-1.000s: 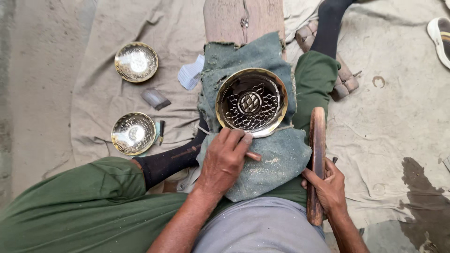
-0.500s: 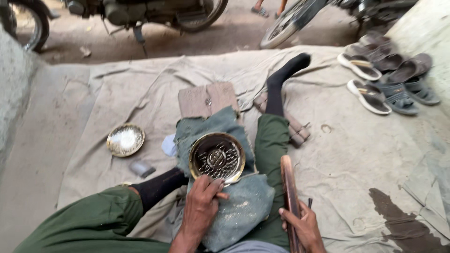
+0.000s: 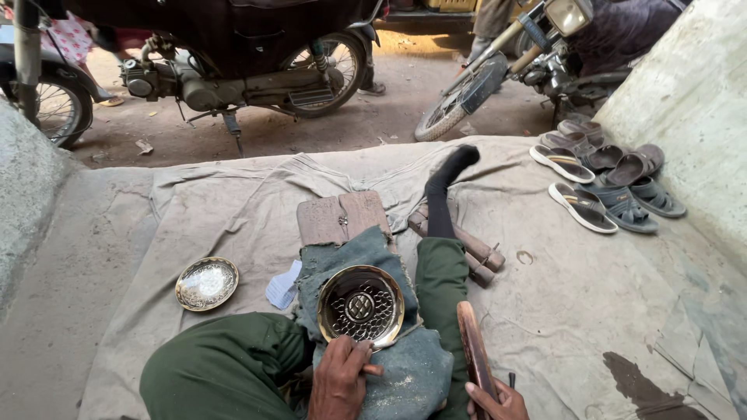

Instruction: The person sits on the ground with a brass plate resting on a cloth pad and holds a punch against the plate's embossed floral pattern while striking it with a wooden mallet, repositioning the punch repeatedly to work the pattern across the plate. Other finished brass plates and spare punches lie on the cloth beside them.

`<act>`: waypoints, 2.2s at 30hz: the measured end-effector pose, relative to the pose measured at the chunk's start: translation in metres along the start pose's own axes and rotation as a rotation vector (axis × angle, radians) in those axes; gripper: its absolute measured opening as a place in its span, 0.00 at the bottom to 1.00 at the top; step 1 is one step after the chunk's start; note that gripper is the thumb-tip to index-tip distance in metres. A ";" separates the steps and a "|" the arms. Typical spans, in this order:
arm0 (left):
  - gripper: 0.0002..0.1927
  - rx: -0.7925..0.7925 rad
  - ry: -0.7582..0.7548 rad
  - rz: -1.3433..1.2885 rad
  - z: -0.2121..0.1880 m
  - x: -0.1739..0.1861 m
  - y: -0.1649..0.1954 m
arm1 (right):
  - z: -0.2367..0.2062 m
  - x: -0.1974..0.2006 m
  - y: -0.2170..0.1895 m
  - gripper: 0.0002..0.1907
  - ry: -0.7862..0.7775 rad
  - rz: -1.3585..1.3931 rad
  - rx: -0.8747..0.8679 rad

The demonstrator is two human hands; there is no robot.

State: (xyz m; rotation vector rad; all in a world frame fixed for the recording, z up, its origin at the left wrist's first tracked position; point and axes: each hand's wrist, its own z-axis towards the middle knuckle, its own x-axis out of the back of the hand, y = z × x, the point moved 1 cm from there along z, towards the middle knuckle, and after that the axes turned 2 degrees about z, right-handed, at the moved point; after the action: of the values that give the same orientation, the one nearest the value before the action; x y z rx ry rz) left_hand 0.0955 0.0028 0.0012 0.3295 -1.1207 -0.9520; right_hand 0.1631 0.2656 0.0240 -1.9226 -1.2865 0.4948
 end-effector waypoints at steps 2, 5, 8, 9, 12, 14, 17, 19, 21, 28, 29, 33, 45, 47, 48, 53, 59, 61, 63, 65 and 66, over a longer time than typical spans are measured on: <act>0.11 0.010 -0.003 -0.007 -0.003 0.000 -0.002 | -0.005 -0.006 0.001 0.32 0.028 -0.016 0.000; 0.10 0.051 -0.021 -0.030 -0.006 0.002 -0.002 | -0.016 -0.014 0.000 0.33 0.095 -0.082 0.083; 0.11 0.040 -0.012 -0.045 -0.007 0.006 0.001 | -0.032 -0.018 -0.009 0.35 0.156 -0.245 0.273; 0.12 0.029 -0.003 -0.046 -0.006 0.008 0.002 | -0.037 -0.020 -0.014 0.35 0.162 -0.317 0.308; 0.11 -0.023 0.068 -0.052 -0.005 0.013 0.006 | -0.047 -0.022 -0.034 0.34 0.255 -0.429 0.343; 0.11 -0.015 0.049 -0.053 -0.005 0.015 0.007 | -0.048 -0.028 -0.057 0.34 0.320 -0.416 0.391; 0.10 0.003 0.012 -0.063 -0.005 0.015 0.007 | -0.039 -0.047 -0.102 0.33 0.384 -0.359 0.533; 0.10 -0.014 -0.002 -0.067 -0.006 0.015 0.007 | -0.031 -0.062 -0.135 0.33 0.356 -0.319 0.646; 0.11 -0.073 0.012 -0.061 -0.004 0.015 0.005 | -0.029 -0.088 -0.167 0.33 0.254 -0.294 0.749; 0.10 -0.025 -0.013 -0.049 0.002 0.015 -0.004 | -0.033 -0.127 -0.110 0.32 -0.055 -0.500 0.811; 0.10 -0.027 -0.011 -0.046 0.002 0.013 -0.005 | -0.029 -0.127 -0.101 0.32 -0.091 -0.555 0.802; 0.09 -0.039 -0.002 -0.039 0.001 0.003 -0.011 | -0.005 -0.115 -0.079 0.31 -0.334 -0.788 0.710; 0.11 -0.201 0.128 -0.067 0.008 -0.004 -0.025 | 0.027 -0.112 -0.048 0.30 -0.582 -1.072 0.656; 0.10 -0.194 0.147 -0.076 0.007 -0.004 -0.029 | 0.032 -0.119 -0.043 0.30 -0.577 -1.106 0.668; 0.09 -0.187 0.145 -0.082 0.004 -0.004 -0.031 | 0.036 -0.126 -0.043 0.30 -0.565 -1.125 0.673; 0.08 -0.062 -0.013 -0.112 0.003 -0.006 -0.041 | 0.032 -0.136 -0.058 0.29 -0.363 -1.316 0.674; 0.11 -0.049 -0.045 -0.092 0.008 0.004 -0.032 | 0.012 -0.069 -0.111 0.29 -0.025 -1.793 0.726; 0.13 -0.029 -0.052 -0.082 0.003 0.009 -0.023 | 0.016 -0.058 -0.114 0.29 0.005 -1.895 0.740; 0.14 -0.001 -0.082 -0.092 0.001 0.010 -0.019 | 0.027 -0.060 -0.113 0.29 -0.016 -1.908 0.722; 0.13 0.005 -0.062 -0.101 0.003 0.012 -0.020 | 0.041 -0.072 -0.112 0.28 -0.088 -1.773 0.581; 0.15 0.009 -0.082 -0.099 0.003 0.013 -0.021 | 0.047 -0.078 -0.111 0.27 -0.112 -1.707 0.526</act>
State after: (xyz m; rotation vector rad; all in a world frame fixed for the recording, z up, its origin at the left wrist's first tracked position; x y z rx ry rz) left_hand 0.0837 -0.0190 -0.0033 0.3584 -1.1924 -1.0563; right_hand 0.0307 0.2353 0.0723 0.0004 -2.0272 -0.0193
